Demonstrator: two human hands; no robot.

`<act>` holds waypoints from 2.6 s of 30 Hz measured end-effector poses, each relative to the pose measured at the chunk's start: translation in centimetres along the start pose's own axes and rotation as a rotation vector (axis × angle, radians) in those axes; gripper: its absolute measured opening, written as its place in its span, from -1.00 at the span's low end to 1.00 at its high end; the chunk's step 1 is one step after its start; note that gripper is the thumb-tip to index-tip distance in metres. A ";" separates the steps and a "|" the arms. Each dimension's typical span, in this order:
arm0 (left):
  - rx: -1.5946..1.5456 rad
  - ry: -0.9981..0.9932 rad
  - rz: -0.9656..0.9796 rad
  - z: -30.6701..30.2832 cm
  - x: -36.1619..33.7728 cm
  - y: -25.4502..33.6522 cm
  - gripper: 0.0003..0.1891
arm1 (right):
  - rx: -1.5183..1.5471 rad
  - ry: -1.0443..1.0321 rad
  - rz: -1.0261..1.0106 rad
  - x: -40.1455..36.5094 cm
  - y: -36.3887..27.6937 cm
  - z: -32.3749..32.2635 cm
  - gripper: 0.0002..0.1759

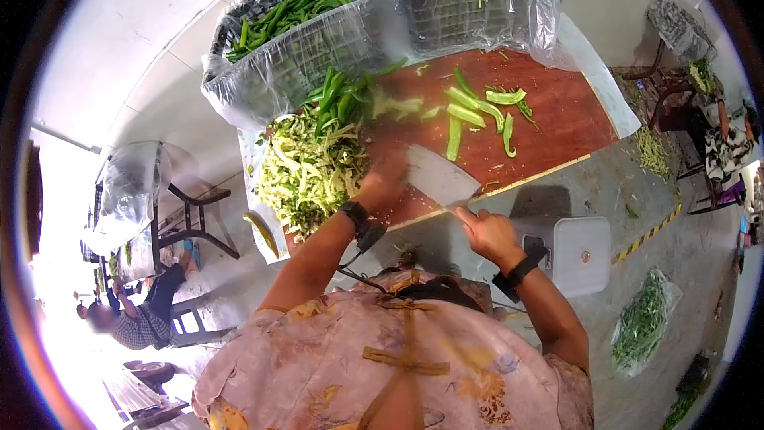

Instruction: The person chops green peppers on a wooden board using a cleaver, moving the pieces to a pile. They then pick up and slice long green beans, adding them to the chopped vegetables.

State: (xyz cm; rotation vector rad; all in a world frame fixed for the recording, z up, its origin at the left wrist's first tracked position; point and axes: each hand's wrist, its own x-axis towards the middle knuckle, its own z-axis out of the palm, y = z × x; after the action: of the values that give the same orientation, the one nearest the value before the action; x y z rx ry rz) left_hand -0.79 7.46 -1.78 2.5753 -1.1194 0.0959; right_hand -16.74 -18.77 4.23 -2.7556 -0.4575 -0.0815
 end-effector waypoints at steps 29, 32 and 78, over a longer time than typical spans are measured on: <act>-0.366 0.290 -0.242 1.2 0.6 -1.3 -0.42 | -0.029 -0.137 0.089 1.2 -2.2 -0.9 -0.59; -0.333 0.260 -0.283 0.6 1.3 -2.1 -0.42 | -0.045 -0.072 0.041 3.2 -1.7 0.2 -0.59; -0.148 0.273 0.047 0.3 -3.6 4.2 -0.64 | 0.291 0.222 0.158 10.4 -5.1 -3.6 -0.61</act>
State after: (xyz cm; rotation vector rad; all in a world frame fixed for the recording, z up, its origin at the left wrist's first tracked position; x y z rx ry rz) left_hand -6.31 7.17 -1.63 2.3219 -1.0425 0.3516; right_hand -8.58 -12.35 10.39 -2.4498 -0.1750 -0.2568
